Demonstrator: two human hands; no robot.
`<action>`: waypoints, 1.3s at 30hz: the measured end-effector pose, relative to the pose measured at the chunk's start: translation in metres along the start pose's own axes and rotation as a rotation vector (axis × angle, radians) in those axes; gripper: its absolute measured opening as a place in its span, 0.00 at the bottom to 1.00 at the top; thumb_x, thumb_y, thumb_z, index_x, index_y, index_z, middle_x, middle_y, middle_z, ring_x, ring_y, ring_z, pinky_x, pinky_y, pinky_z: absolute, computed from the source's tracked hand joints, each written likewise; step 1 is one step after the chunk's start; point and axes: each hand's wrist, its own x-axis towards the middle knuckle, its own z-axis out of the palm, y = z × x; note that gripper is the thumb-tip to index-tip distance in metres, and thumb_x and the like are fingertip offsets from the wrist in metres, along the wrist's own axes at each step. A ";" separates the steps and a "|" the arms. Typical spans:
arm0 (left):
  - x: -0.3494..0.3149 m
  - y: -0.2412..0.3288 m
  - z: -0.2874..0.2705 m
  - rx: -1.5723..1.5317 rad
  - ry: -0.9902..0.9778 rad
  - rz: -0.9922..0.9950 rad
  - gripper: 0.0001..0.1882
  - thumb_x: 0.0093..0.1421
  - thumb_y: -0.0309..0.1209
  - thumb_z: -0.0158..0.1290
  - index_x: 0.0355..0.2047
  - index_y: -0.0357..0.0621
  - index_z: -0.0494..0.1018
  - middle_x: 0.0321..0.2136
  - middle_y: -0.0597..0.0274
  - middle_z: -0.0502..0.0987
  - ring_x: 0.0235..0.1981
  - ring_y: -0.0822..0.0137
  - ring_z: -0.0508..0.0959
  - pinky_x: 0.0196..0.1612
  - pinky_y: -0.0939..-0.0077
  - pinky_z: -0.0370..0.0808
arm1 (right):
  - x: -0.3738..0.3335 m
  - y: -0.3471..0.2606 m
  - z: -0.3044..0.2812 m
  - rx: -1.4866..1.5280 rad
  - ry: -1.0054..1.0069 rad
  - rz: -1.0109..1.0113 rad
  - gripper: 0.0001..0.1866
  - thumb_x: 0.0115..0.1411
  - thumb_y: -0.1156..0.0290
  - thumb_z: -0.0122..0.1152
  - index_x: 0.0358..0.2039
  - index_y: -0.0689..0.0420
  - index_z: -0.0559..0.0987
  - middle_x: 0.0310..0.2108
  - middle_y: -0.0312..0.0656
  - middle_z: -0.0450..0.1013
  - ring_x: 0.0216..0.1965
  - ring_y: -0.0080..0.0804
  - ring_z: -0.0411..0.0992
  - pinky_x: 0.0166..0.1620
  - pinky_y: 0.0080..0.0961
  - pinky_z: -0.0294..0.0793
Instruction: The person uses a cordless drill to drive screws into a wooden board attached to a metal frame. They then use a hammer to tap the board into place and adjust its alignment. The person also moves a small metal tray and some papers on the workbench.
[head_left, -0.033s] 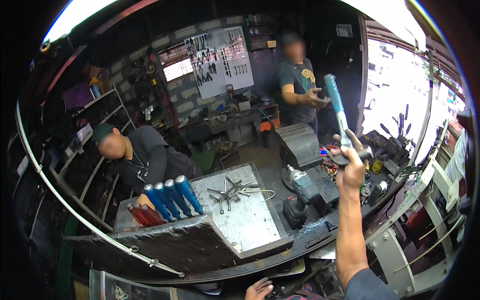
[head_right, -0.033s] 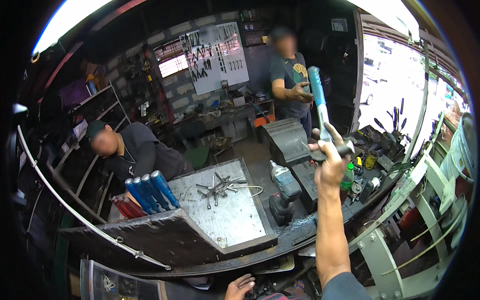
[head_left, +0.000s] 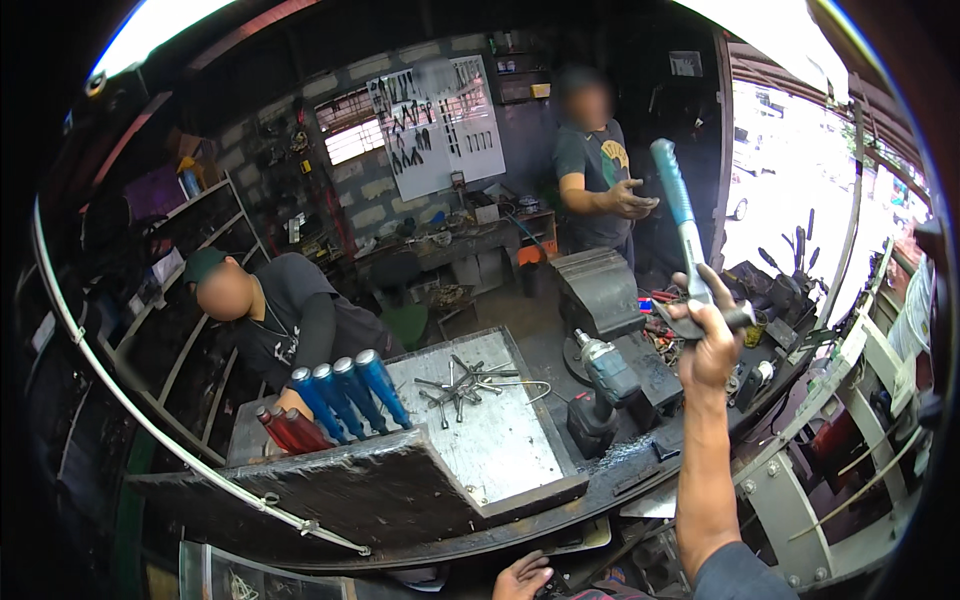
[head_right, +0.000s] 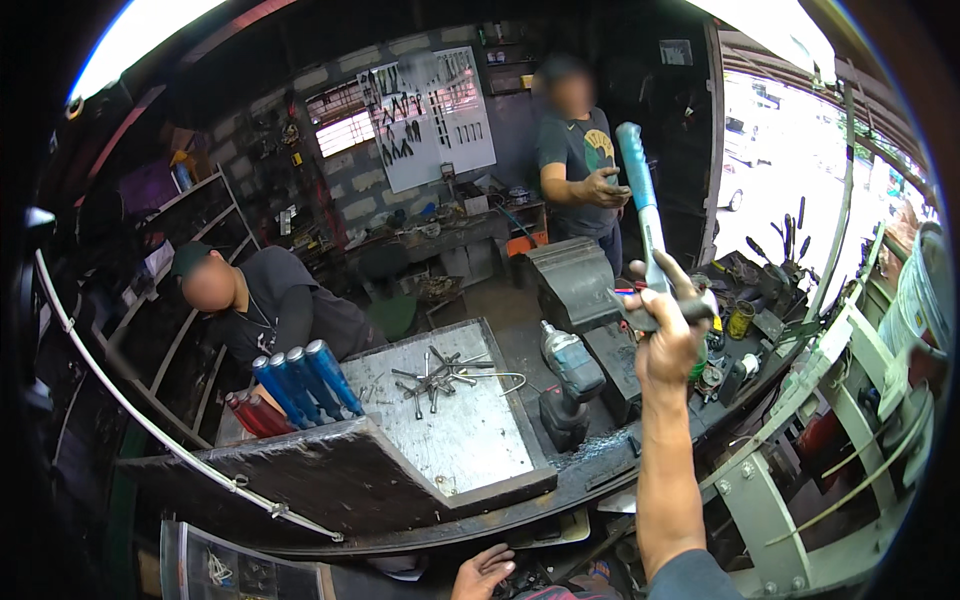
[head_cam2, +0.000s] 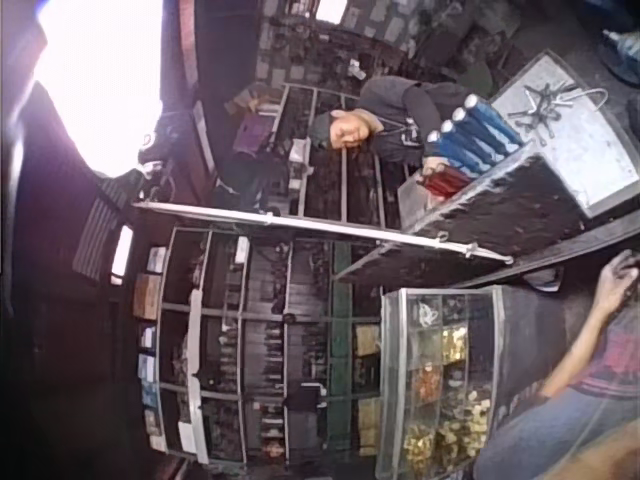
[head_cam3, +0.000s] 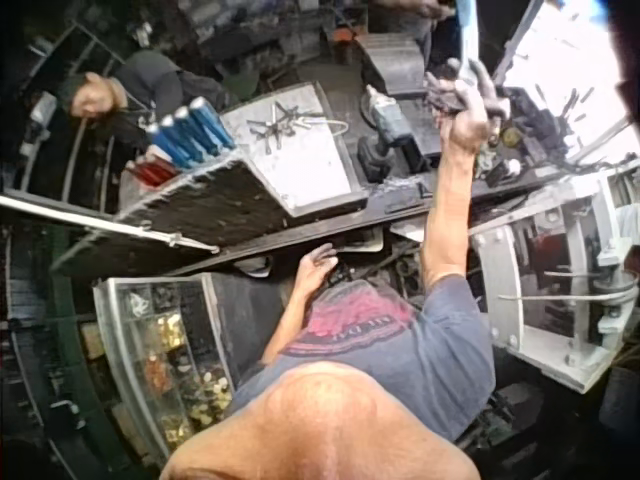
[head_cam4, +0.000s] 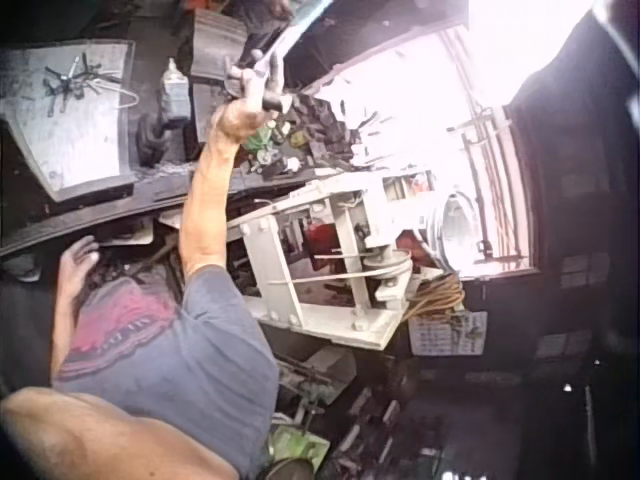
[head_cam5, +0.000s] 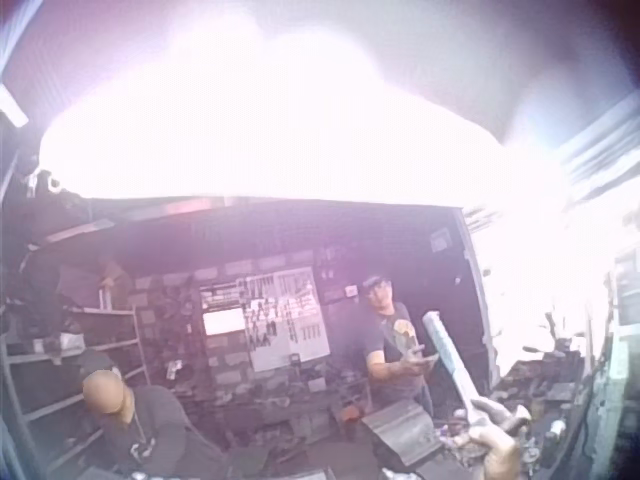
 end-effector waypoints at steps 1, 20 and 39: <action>0.004 0.019 0.001 0.153 -0.051 0.082 0.32 0.61 0.29 0.64 0.64 0.36 0.68 0.42 0.57 0.83 0.38 0.69 0.81 0.40 0.72 0.80 | -0.016 -0.020 0.006 -0.059 0.012 -0.004 0.29 0.55 0.80 0.51 0.59 0.71 0.72 0.45 0.58 0.78 0.32 0.31 0.79 0.44 0.28 0.81; -0.020 0.120 0.039 0.925 -1.321 0.764 0.12 0.53 0.36 0.62 0.30 0.39 0.77 0.24 0.43 0.79 0.31 0.40 0.81 0.37 0.47 0.75 | -0.350 -0.259 -0.005 -0.566 -0.142 1.045 0.35 0.58 0.60 0.58 0.61 0.69 0.66 0.37 0.54 0.80 0.21 0.28 0.75 0.25 0.18 0.73; -0.097 -0.036 0.097 1.049 -0.796 0.307 0.28 0.57 0.36 0.61 0.56 0.35 0.74 0.42 0.37 0.82 0.47 0.45 0.83 0.49 0.57 0.78 | -0.459 -0.103 -0.182 -0.064 0.784 0.950 0.13 0.63 0.65 0.66 0.27 0.60 0.77 0.28 0.44 0.78 0.32 0.35 0.77 0.40 0.32 0.76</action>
